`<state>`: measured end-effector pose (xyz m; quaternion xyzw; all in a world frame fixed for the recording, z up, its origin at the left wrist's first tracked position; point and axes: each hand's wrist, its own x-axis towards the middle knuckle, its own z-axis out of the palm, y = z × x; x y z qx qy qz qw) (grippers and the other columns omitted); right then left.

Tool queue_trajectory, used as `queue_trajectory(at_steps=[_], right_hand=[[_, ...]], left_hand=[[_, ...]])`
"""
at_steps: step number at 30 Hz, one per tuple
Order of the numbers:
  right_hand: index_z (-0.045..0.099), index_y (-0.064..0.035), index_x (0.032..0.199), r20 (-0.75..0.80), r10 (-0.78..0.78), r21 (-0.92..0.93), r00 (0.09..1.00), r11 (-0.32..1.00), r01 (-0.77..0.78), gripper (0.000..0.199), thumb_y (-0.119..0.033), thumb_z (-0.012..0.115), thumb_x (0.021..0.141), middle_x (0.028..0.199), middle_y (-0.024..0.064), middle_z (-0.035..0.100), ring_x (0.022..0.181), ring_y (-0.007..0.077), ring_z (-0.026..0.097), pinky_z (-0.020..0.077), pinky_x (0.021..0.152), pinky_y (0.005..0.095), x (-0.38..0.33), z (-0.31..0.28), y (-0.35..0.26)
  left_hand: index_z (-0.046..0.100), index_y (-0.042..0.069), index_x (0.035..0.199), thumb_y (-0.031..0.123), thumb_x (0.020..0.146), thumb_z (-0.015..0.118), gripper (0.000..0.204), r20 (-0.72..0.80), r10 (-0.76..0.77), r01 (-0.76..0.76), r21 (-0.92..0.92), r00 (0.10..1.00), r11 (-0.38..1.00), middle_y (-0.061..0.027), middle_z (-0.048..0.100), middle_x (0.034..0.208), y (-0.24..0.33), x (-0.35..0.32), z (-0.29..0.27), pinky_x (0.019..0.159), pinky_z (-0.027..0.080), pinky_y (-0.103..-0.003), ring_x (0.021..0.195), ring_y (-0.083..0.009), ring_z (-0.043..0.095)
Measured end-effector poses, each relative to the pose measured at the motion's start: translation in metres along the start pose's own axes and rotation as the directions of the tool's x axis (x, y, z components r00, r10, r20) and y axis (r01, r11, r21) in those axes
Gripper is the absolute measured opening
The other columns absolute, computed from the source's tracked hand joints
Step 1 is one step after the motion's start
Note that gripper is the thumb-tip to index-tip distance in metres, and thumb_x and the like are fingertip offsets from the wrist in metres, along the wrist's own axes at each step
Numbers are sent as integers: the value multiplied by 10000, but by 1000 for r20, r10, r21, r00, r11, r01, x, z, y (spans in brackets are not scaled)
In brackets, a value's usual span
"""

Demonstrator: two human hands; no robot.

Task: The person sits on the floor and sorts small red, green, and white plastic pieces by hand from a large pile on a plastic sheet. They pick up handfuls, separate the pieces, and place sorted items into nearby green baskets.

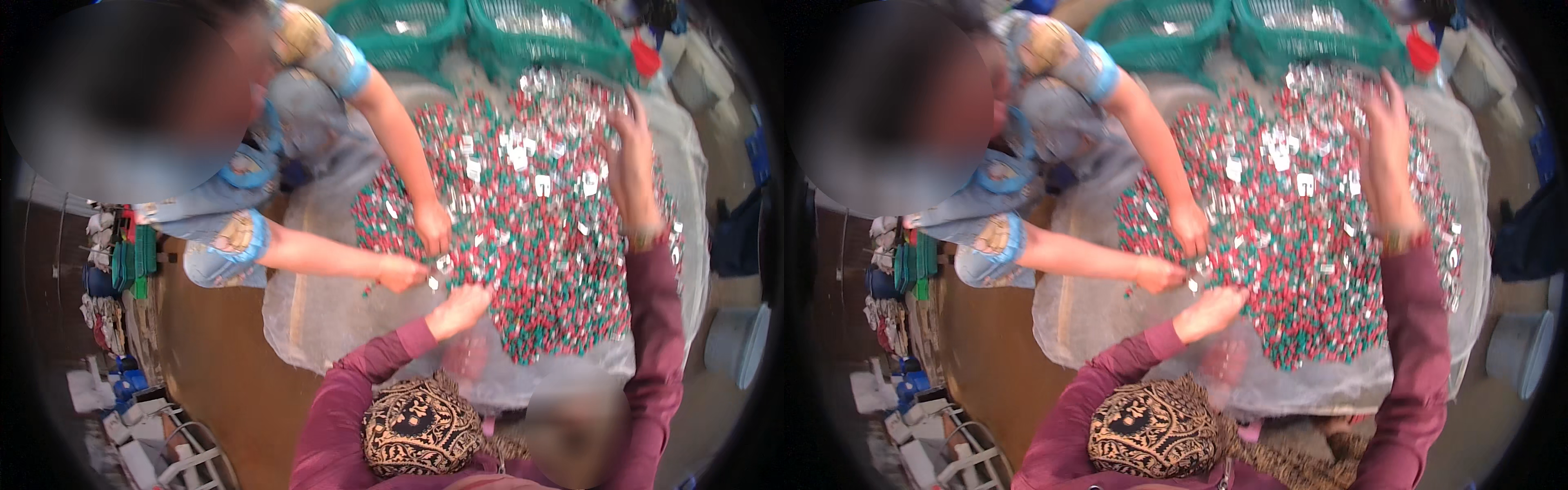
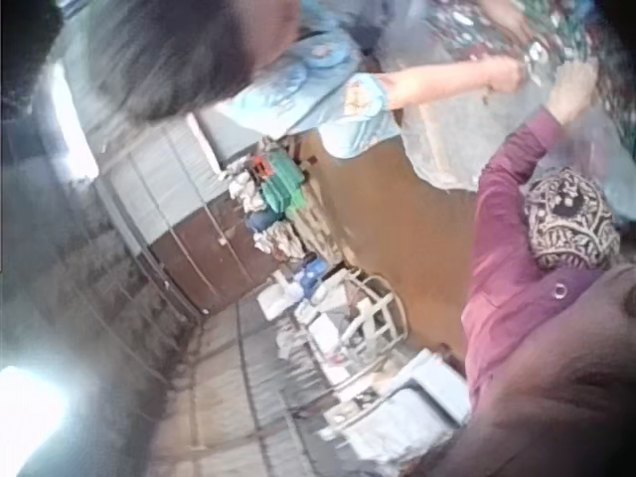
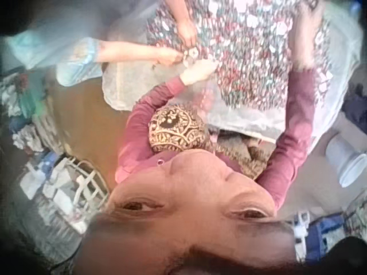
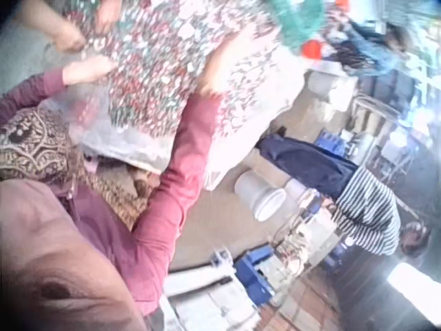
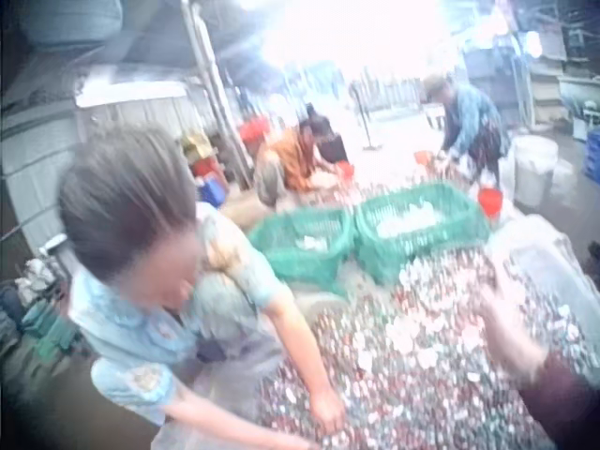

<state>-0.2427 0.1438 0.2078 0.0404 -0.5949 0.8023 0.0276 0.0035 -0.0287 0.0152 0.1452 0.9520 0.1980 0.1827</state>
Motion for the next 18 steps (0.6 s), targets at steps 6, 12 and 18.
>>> queue_trajectory(at_steps=[6,12,18], right_hand=[[635,6,1050,432,345,-615,834,789,-8,239,-117,534,872,874,79,650,842,132,579,477,772,290,-67,-97,7],[611,-66,1169,423,755,-721,501,615,-318,311,-74,567,861,914,42,681,828,135,629,506,733,283,-215,-155,4],[556,-23,1044,397,721,-908,568,216,360,292,-105,607,768,851,154,624,753,310,611,492,648,400,-257,-175,24]], left_hand=[[316,-11,1323,190,796,610,636,-396,-55,120,142,917,983,-209,622,707,10,87,-181,568,491,-503,620,-391,615],[165,-73,1409,110,789,541,748,-488,-458,567,95,743,818,-231,646,984,-69,179,-314,782,506,-449,887,-330,656],[662,45,891,240,776,668,226,206,-226,253,-115,952,961,-120,675,818,-62,198,-237,618,546,-362,733,-221,675]])
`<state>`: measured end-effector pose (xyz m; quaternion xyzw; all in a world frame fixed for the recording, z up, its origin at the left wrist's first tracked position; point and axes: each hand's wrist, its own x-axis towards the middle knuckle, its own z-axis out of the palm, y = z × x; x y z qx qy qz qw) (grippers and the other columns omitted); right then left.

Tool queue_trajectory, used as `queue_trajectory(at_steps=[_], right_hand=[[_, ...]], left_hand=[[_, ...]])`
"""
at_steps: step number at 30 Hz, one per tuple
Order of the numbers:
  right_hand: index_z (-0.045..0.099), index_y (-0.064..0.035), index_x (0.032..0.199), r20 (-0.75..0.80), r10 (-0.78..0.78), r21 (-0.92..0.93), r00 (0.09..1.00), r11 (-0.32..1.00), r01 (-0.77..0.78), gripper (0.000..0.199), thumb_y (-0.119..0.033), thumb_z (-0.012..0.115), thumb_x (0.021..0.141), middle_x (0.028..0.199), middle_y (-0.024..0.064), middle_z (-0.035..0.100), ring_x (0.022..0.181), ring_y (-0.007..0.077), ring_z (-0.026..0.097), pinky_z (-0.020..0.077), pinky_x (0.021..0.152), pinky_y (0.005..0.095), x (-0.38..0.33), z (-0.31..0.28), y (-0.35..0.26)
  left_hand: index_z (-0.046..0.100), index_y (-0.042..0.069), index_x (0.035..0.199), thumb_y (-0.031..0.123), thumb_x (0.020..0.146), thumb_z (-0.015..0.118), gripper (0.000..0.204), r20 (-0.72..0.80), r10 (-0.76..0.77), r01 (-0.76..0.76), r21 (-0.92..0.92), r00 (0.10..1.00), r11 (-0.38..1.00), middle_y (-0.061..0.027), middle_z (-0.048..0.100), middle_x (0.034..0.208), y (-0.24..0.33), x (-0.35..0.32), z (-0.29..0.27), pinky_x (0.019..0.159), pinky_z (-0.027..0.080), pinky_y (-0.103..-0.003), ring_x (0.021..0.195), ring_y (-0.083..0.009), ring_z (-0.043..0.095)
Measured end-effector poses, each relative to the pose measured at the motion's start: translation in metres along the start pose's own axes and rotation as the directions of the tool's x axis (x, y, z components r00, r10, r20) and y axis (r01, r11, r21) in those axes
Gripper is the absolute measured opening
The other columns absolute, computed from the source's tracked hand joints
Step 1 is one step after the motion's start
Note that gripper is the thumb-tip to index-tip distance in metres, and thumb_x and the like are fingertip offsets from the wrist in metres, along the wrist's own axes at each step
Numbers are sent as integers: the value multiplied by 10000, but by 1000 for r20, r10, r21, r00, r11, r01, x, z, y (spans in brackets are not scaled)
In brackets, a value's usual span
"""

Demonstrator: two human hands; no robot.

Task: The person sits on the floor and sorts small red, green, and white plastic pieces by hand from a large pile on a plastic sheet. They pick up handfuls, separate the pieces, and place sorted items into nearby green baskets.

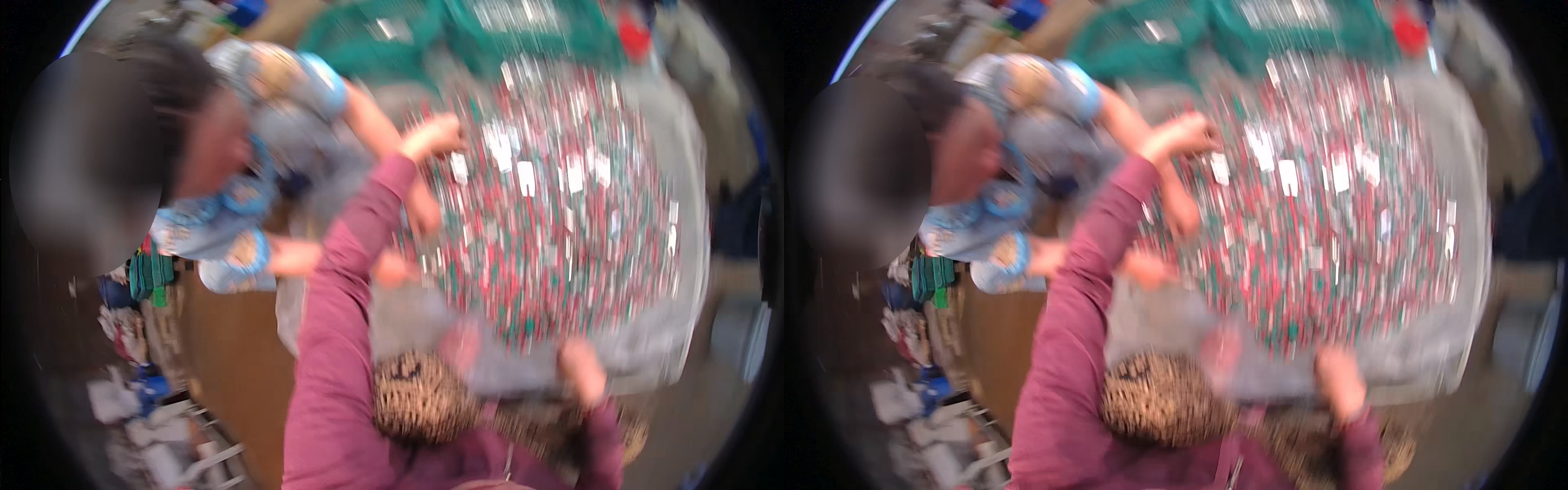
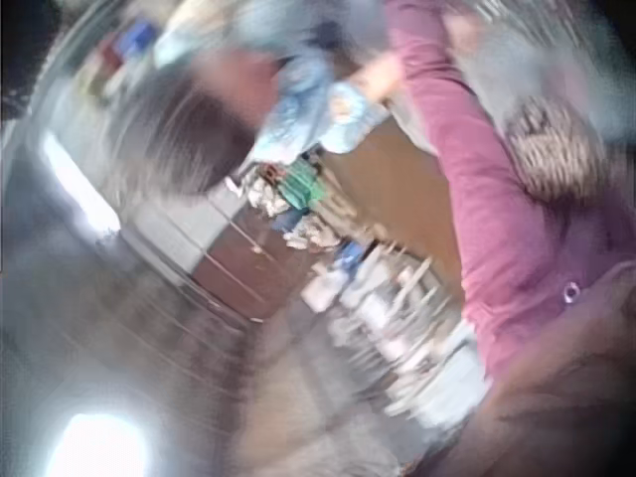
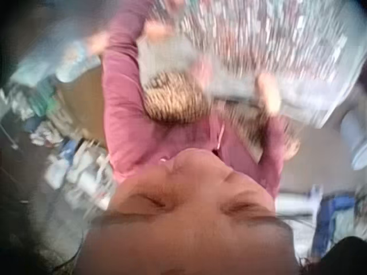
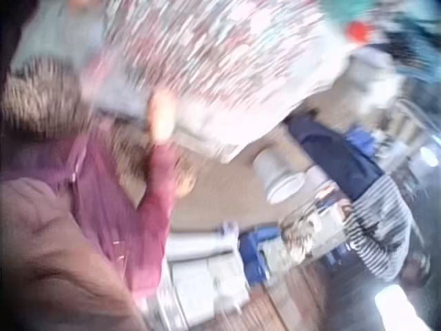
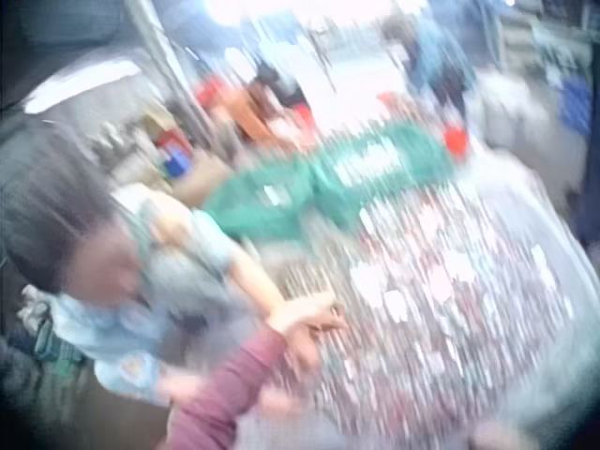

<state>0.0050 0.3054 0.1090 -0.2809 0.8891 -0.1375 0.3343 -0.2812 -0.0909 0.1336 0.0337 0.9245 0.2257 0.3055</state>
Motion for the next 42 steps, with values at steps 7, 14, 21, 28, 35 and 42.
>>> queue_trajectory(at_steps=[7,14,21,28,35,42], right_hand=[[439,-27,1074,-195,248,137,949,965,-224,403,-43,657,736,920,193,581,813,389,579,469,647,448,1,11,16],[461,-23,1018,-328,222,499,918,866,-31,328,-108,670,780,886,172,582,759,343,599,461,625,428,61,82,-42],[449,-27,1087,-381,180,198,907,974,-111,338,34,531,764,971,202,496,952,372,548,484,745,442,122,133,-75],[615,-34,943,-503,274,472,820,882,-6,223,31,565,735,889,128,543,715,272,595,483,643,382,100,133,-21],[621,-61,1004,-490,385,581,782,813,-37,315,48,569,713,910,121,518,818,267,562,482,710,373,98,137,-28],[516,-24,1119,-619,138,248,773,969,25,425,84,539,708,1026,170,465,1020,338,473,453,831,403,102,153,-60]], left_hand=[[606,-6,822,135,668,767,263,441,107,-202,175,891,964,-130,640,690,-10,-107,189,514,519,-334,610,-219,659],[464,-43,934,187,749,718,390,-195,77,-49,144,978,988,-255,599,788,-15,-150,290,623,505,-466,738,-414,619],[479,-55,951,-41,735,561,232,-127,251,-204,301,960,931,-273,580,879,-33,-142,289,643,521,-447,766,-402,619],[581,-9,1016,-29,744,554,274,-304,164,-236,-216,938,947,-167,654,913,-53,-129,248,605,514,-352,639,-238,650],[640,19,1013,-65,767,512,290,-145,542,-555,-343,828,758,-83,668,910,-14,-123,292,592,525,-276,679,-132,636],[665,-36,953,-46,825,470,234,-116,206,-231,-650,972,724,-88,670,808,-36,-62,300,615,542,-258,685,-125,635]])
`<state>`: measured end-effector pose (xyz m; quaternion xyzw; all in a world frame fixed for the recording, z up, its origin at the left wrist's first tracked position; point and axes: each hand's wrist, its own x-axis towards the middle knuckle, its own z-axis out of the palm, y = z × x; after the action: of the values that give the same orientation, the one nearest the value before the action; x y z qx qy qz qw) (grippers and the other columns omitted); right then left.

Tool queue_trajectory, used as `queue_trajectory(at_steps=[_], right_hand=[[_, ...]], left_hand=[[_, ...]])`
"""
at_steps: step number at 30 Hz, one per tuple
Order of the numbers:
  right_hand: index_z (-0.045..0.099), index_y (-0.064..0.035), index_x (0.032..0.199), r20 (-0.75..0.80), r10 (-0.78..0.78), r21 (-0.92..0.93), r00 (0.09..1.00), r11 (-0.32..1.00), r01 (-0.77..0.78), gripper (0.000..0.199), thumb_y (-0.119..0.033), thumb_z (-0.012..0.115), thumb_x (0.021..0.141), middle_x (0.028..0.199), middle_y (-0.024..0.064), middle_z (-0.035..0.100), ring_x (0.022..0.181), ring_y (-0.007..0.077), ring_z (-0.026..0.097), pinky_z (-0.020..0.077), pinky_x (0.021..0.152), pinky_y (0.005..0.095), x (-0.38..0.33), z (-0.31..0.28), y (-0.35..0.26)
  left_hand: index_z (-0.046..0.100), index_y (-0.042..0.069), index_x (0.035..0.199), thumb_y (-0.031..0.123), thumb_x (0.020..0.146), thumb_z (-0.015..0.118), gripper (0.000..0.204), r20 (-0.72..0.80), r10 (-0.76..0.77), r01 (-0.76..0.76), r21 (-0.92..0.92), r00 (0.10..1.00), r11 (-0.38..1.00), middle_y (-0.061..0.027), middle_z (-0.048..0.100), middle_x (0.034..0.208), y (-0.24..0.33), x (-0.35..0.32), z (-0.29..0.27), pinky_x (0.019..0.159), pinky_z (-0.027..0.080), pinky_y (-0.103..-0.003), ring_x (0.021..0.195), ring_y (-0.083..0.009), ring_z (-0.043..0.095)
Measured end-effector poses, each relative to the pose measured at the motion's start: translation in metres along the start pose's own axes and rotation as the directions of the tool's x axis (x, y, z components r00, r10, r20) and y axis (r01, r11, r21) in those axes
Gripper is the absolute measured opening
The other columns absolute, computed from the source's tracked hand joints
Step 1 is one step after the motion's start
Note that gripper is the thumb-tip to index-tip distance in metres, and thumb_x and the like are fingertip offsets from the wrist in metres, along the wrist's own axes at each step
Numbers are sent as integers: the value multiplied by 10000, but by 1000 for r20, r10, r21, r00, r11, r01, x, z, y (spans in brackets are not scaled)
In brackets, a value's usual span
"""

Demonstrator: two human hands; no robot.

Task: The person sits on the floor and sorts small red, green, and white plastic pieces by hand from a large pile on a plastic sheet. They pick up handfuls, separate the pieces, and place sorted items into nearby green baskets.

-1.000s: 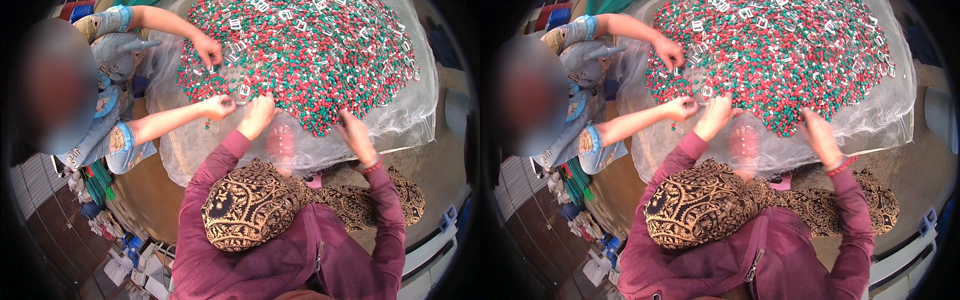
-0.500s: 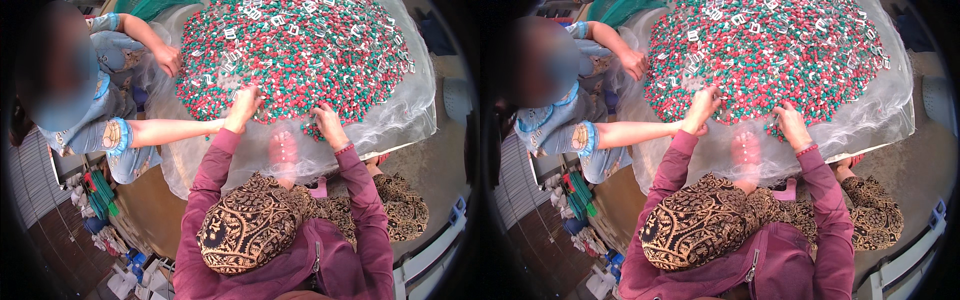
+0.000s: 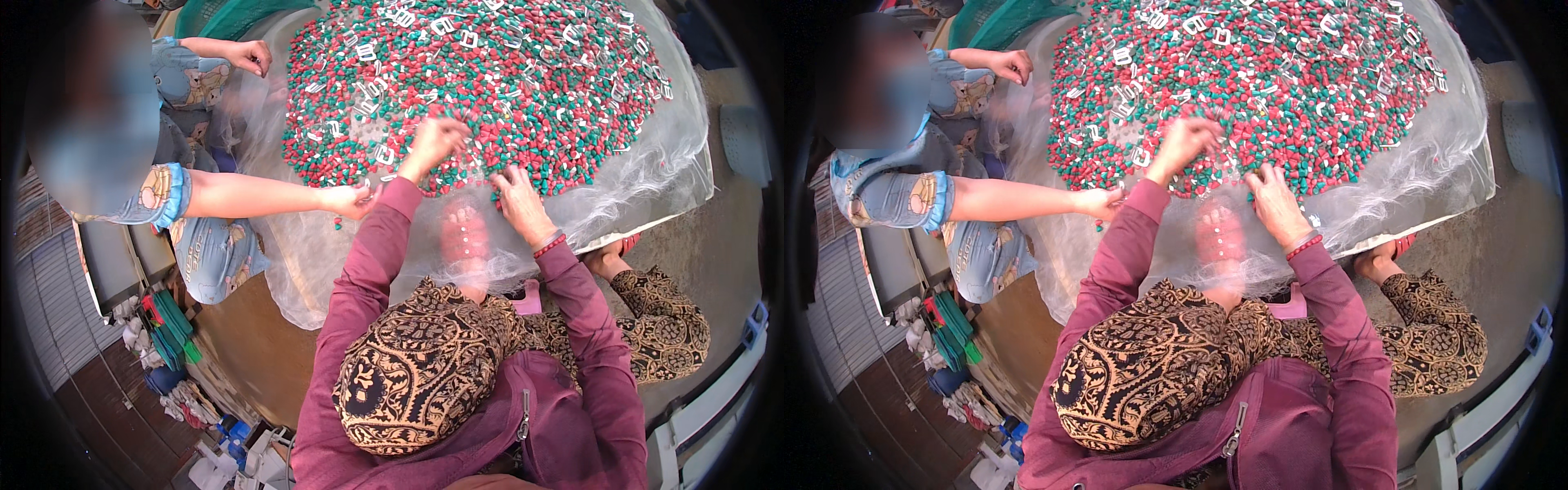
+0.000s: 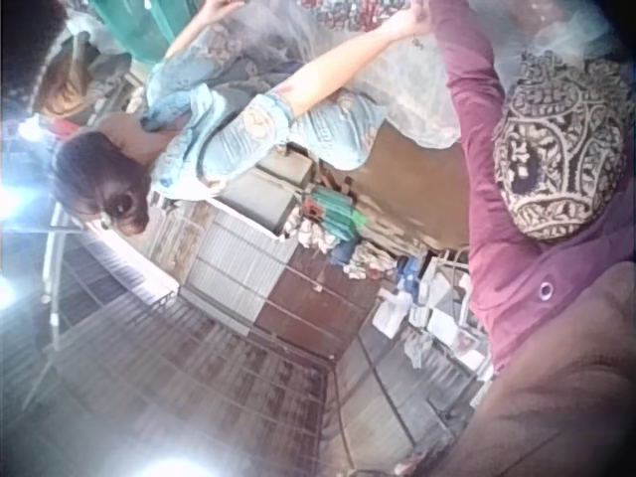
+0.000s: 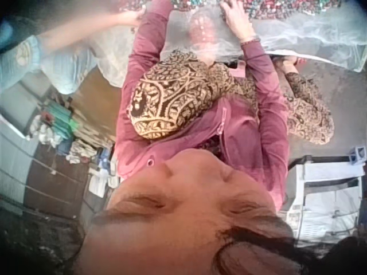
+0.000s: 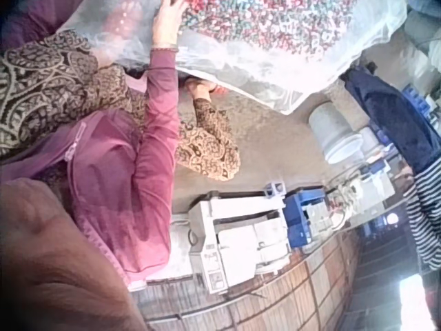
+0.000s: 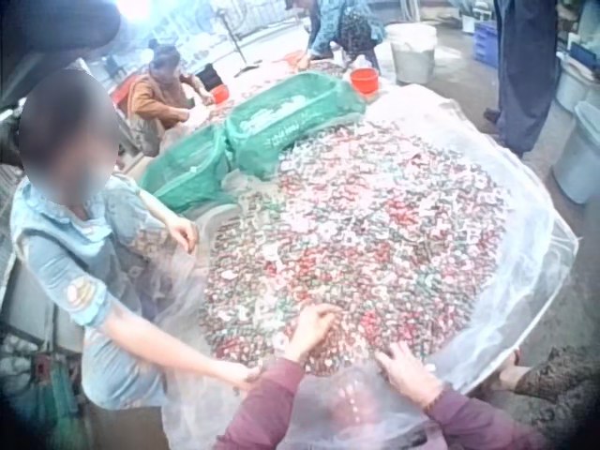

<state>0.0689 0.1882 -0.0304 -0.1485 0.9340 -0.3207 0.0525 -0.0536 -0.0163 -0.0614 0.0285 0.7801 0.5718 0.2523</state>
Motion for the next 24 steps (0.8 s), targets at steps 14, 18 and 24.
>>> queue_trajectory(at_steps=[14,18,24], right_hand=[[552,-52,1202,-23,404,561,914,762,-323,385,32,541,826,918,129,601,798,208,614,497,658,329,-4,-9,26],[525,33,1213,408,379,902,831,-307,-303,341,-4,550,875,1035,86,609,823,121,597,539,686,274,23,-44,14],[546,36,1086,351,187,861,918,-449,-238,241,-72,513,873,966,65,594,811,138,568,478,702,256,80,-67,9]], left_hand=[[600,11,1033,65,756,621,283,274,459,-484,757,845,438,-113,507,905,15,-37,34,789,469,-361,910,-275,534],[553,-24,930,75,767,559,191,359,430,-490,836,829,246,-139,486,925,10,-36,40,810,457,-369,932,-295,511],[524,-42,891,133,810,573,199,203,459,-382,860,865,339,-225,500,1034,-1,-57,42,915,420,-424,1069,-357,494]])
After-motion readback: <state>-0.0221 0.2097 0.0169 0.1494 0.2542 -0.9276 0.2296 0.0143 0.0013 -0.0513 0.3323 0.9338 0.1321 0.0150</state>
